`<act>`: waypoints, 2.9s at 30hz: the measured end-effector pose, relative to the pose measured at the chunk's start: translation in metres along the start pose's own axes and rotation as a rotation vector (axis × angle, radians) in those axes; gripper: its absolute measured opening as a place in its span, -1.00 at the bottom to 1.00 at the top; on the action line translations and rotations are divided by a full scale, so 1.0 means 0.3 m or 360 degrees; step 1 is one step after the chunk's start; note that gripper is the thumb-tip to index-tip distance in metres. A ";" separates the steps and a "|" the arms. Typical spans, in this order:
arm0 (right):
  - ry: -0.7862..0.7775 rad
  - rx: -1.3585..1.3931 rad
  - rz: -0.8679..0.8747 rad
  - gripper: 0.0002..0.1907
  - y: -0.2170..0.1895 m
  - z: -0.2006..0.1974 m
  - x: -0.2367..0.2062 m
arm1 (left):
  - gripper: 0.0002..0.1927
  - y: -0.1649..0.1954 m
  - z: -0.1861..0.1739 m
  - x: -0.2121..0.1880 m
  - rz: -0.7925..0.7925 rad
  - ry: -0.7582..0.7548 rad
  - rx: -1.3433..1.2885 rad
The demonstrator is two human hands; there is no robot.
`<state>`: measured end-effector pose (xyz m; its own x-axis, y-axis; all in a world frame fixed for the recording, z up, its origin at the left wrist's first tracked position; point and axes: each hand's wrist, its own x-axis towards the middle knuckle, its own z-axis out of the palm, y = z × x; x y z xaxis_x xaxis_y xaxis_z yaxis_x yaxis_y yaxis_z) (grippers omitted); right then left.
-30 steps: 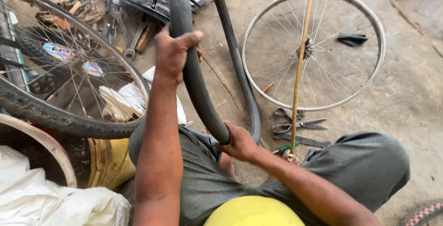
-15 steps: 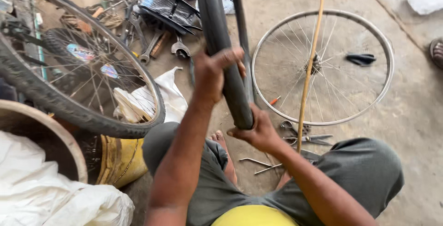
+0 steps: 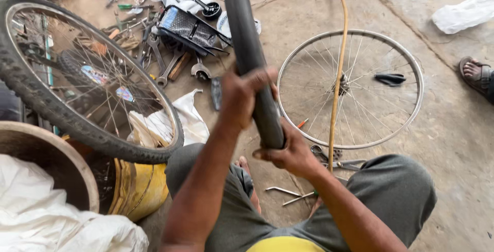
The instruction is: The person removes an inner tube from a bicycle tire, inflates it using a hose to check for leaks, and then reassembles the tire onto the wheel rim using tire levers.
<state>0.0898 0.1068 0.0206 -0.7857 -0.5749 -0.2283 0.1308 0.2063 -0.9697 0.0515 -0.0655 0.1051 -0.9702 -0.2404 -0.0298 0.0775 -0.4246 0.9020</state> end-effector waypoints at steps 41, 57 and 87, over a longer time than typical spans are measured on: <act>-0.0063 -0.0202 -0.0109 -0.54 0.307 0.048 0.100 | -0.24 -0.147 -0.175 0.136 -0.0106 0.0357 -0.0205; -0.0354 -0.0216 0.0160 -0.36 0.288 0.033 0.073 | -0.31 -0.113 -0.292 0.147 -0.0102 -0.0106 -0.0665; -0.0235 -0.0093 0.0022 -0.37 0.192 0.057 0.173 | -0.30 -0.171 -0.198 0.141 -0.0117 0.0010 0.0153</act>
<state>0.0668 0.0752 -0.0486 -0.6862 -0.6809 -0.2561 0.1021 0.2584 -0.9606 0.0202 -0.1058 0.0320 -0.9710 -0.2172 -0.1001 -0.0167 -0.3558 0.9344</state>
